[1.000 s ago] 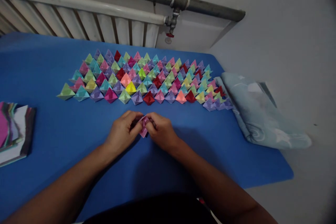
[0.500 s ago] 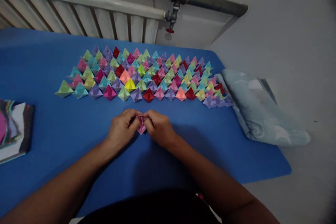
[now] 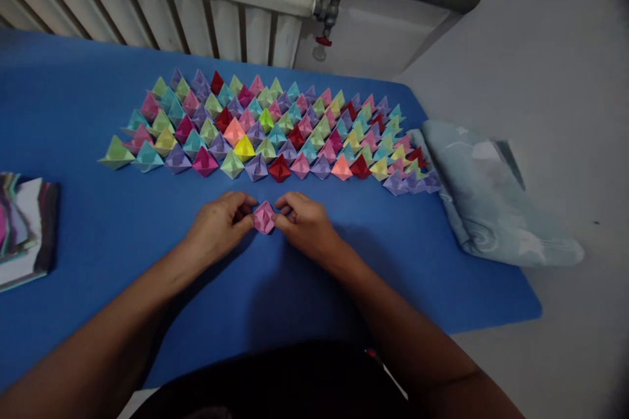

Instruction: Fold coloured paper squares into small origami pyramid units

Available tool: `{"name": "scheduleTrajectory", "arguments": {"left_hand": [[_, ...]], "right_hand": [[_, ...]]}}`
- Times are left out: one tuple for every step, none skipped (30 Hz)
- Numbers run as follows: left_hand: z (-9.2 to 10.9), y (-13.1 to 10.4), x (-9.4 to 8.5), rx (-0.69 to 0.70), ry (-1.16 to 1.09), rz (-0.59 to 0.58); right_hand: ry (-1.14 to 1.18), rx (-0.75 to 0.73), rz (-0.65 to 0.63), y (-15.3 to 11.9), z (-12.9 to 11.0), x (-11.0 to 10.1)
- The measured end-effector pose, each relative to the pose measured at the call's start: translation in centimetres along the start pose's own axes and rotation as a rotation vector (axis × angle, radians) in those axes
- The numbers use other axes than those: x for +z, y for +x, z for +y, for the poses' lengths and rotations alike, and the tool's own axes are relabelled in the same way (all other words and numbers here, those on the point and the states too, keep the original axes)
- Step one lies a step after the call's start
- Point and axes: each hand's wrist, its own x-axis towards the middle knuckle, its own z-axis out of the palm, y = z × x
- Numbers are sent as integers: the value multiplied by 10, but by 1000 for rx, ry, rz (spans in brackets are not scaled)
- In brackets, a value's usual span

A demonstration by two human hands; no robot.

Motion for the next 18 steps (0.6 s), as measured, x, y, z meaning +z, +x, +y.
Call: {"name": "scheduleTrajectory", "arguments": {"left_hand": [[-1, 1, -1, -10, -2, -9], [-1, 2, -3, -18, -4, -15], [-1, 3, -4, -27, -5, -17], [0, 3, -4, -37, -5, -16], [0, 4, -4, -49, -5, -17], [2, 5, -3, -64, -1, -17], [3, 5, -3, -78, 6, -19], [5, 5, -1, -91, 17, -23], [7, 6, 0, -100, 30, -25], [9, 6, 1, -105, 48, -23], [10, 6, 2, -108, 69, -18], [12, 7, 2, -109, 90, -10], [13, 8, 3, -112, 109, -6], [14, 9, 3, -116, 126, -5], [15, 10, 3, -123, 140, -8], [16, 10, 3, -131, 151, -15], [17, 11, 3, -139, 160, -21], [18, 12, 3, -146, 168, -26]], "right_hand": [[22, 18, -9, 1, 0, 0], [36, 38, -23, 1, 0, 0], [43, 59, -35, 2, 0, -1], [45, 80, -46, 3, -1, 0], [41, 98, -52, 4, -2, 0], [33, 111, -55, 5, -3, 0], [22, 119, -57, 6, -3, 0], [8, 125, -62, 7, -4, -1], [-6, 129, -70, 7, -5, -1], [-22, 133, -81, 8, -6, -1], [-39, 138, -92, 9, -7, -1], [-57, 142, -102, 10, -8, -1], [-75, 147, -111, 11, -9, -1], [-92, 152, -121, 12, -9, -1], [-108, 156, -129, 12, -10, -1], [-124, 161, -137, 13, -11, -1], [-138, 163, -145, 13, -13, -1], [-151, 162, -153, 14, -14, -1]]}}
